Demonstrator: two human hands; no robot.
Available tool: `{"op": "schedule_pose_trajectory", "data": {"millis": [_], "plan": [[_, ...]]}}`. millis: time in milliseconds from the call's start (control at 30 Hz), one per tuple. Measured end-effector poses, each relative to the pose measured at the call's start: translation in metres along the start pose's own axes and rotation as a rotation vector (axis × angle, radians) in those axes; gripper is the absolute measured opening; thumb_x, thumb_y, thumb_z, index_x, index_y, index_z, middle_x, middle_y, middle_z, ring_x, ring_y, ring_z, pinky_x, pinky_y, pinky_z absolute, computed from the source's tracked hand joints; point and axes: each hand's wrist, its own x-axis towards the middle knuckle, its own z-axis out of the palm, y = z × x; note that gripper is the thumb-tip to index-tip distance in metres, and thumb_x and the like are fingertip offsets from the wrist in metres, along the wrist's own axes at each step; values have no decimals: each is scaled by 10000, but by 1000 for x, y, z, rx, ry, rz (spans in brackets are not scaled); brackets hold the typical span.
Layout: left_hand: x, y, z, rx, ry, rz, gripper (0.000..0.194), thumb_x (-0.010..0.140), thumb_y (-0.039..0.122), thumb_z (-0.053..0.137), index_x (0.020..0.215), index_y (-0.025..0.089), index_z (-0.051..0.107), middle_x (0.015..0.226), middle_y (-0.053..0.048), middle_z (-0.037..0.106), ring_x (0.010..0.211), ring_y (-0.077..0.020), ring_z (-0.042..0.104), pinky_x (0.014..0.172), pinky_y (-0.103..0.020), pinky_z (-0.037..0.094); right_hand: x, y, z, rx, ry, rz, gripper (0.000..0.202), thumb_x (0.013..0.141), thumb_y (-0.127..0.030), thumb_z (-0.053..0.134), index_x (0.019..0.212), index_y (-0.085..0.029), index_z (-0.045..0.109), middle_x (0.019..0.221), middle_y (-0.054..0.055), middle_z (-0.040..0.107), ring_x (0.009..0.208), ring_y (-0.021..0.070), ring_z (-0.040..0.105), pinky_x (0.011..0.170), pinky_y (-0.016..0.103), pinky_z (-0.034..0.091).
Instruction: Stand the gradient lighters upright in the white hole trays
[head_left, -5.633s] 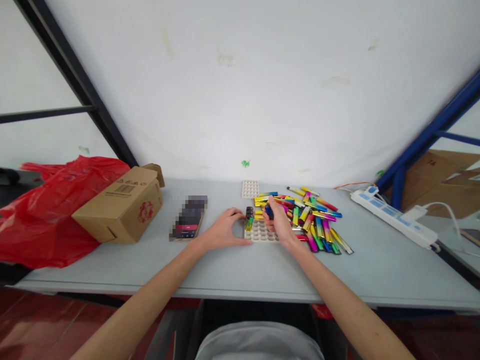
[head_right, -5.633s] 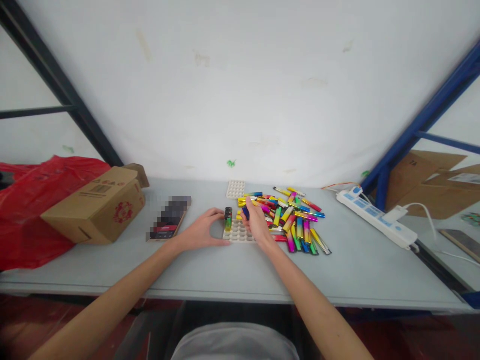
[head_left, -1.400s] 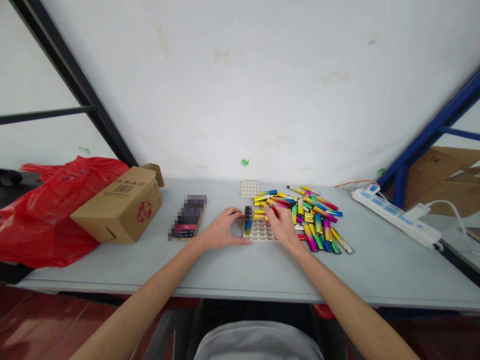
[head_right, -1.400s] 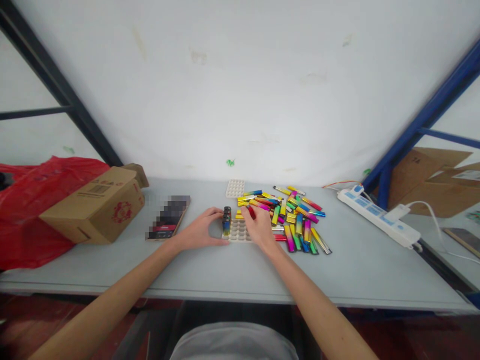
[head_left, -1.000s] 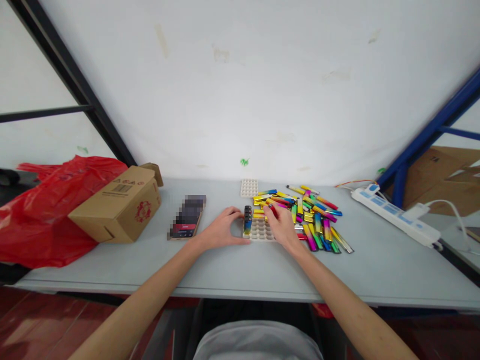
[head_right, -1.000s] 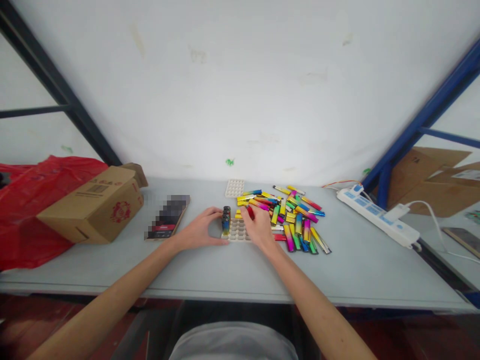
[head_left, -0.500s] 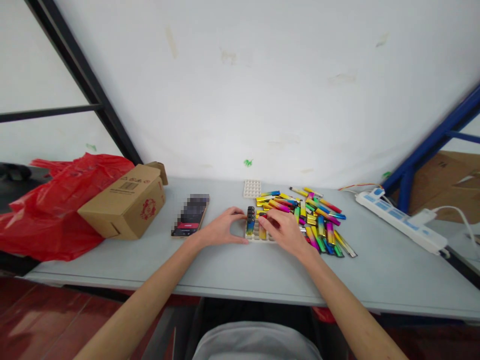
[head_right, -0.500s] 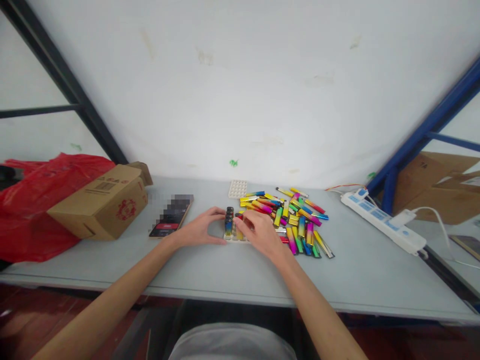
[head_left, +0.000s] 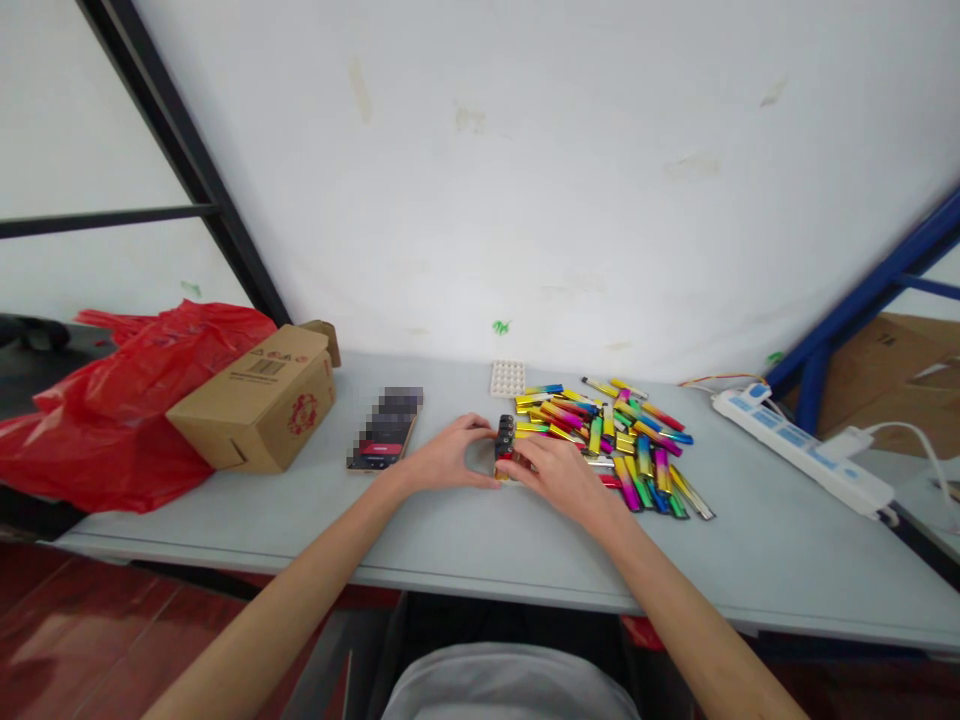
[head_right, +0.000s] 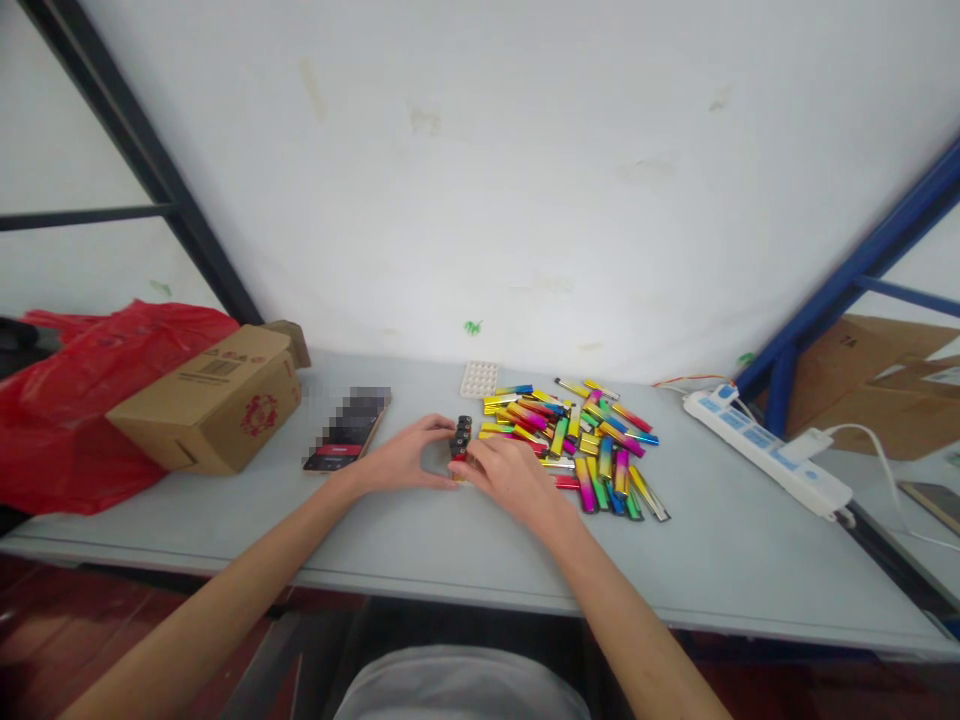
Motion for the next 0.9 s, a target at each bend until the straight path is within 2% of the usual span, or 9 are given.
{"op": "schedule_pose_trajectory", "data": {"millis": [133,200,267,367,433,533,633,767,900], "plan": [[-1,3,2,19,26,6,639,699,496,895,1242,220,698,1285,-100,634,1220,-317,624,1130,-456,492,-1,16,-15,-19,48,115,409,1057,-546,479,871,-245,684,814,43,712,725,211,634,705,336,460],[-1,4,4,30,30,-1,653,697,499,892,1246,211,685,1276,-103,627,1213,-318,623,1132,-459,491,-3,35,-25,-80,155,172,399,1087,-483,415,968,-237,706,942,75,739,872,246,673,826,375,494],[-1,5,7,39,34,-20,704,683,540,896,1253,197,667,1280,-112,614,1214,-324,616,1135,-469,487,-4,56,-32,-190,242,213,361,1078,-439,439,1057,-219,725,1053,112,734,1019,289,662,947,429,486],[-1,5,11,46,64,-41,776,657,622,894,1256,197,645,1294,-118,604,1219,-335,605,1132,-486,486,-5,82,-34,-312,212,228,294,1028,-413,546,1097,-209,746,1097,133,710,1072,314,636,999,462,475],[0,5,13,48,83,-45,748,665,637,883,1232,208,648,1294,-114,607,1211,-335,607,1125,-490,492,-4,91,-30,-352,161,238,260,1006,-394,582,1083,-212,751,1094,130,703,1047,307,636,982,456,483],[0,5,14,49,82,-45,709,678,630,875,1208,211,661,1279,-111,615,1193,-333,618,1116,-490,501,-4,95,-24,-363,142,271,231,1000,-380,586,1033,-208,737,1059,121,701,1015,295,639,951,440,488],[1,3,12,39,66,-43,704,679,609,880,1218,207,671,1276,-112,618,1197,-336,621,1116,-487,505,-4,93,-25,-285,176,274,240,1006,-411,574,1006,-209,703,1054,116,710,1020,289,645,940,429,485],[1,1,6,39,21,-37,692,701,598,872,1234,200,683,1298,-121,613,1238,-342,609,1139,-475,492,-5,86,-32,-57,275,347,297,988,-487,595,1091,-216,662,925,66,734,852,253,669,828,390,494],[0,1,2,30,2,-23,680,703,578,872,1236,195,695,1310,-128,622,1256,-348,608,1144,-481,488,0,76,-32,281,407,474,423,873,-592,714,1058,-213,684,837,31,714,700,205,618,694,337,477]]}}
